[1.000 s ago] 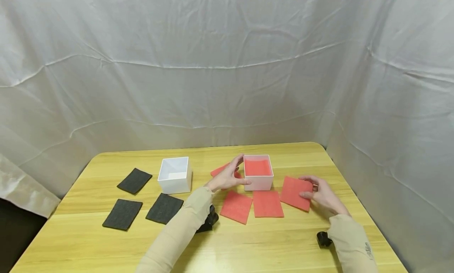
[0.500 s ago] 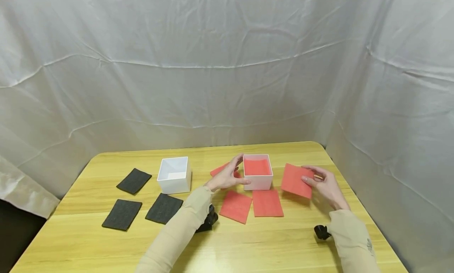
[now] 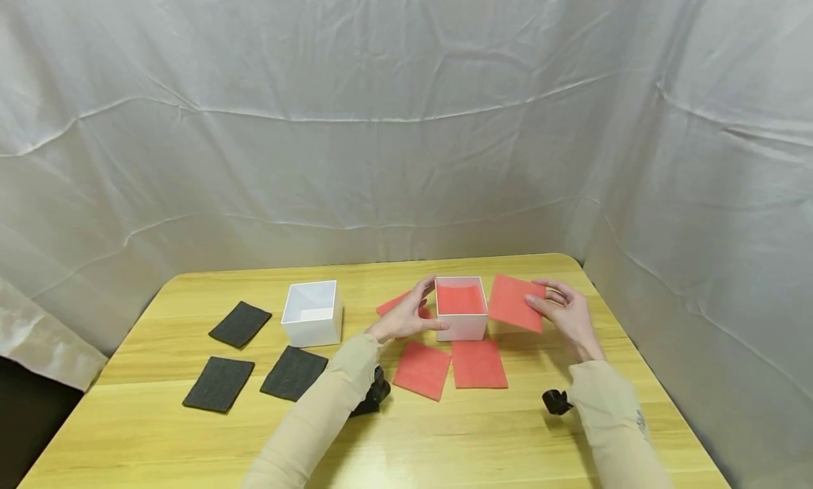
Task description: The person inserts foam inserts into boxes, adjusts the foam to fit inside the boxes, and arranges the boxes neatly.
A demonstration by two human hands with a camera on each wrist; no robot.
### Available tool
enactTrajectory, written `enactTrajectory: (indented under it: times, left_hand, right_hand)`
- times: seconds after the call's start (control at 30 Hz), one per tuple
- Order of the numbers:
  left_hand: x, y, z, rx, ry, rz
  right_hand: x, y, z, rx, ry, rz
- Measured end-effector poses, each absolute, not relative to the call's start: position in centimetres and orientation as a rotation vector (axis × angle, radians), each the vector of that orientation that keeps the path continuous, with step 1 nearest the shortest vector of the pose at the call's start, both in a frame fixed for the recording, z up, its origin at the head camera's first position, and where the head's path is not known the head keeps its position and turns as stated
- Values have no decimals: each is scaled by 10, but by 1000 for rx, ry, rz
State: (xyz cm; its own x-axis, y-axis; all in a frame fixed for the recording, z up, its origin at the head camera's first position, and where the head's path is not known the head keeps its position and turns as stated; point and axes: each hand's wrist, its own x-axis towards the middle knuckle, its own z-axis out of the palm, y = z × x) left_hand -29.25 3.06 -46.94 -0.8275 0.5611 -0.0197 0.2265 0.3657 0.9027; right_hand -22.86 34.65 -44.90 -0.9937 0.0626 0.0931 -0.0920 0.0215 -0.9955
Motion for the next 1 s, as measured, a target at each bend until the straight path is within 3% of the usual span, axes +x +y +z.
enactTrajectory:
  times: [1.0]
  left_hand:
    - [-293,25,-473,736,2294,1441]
  right_hand:
    - [-280,269,-434,38,-2434,1660]
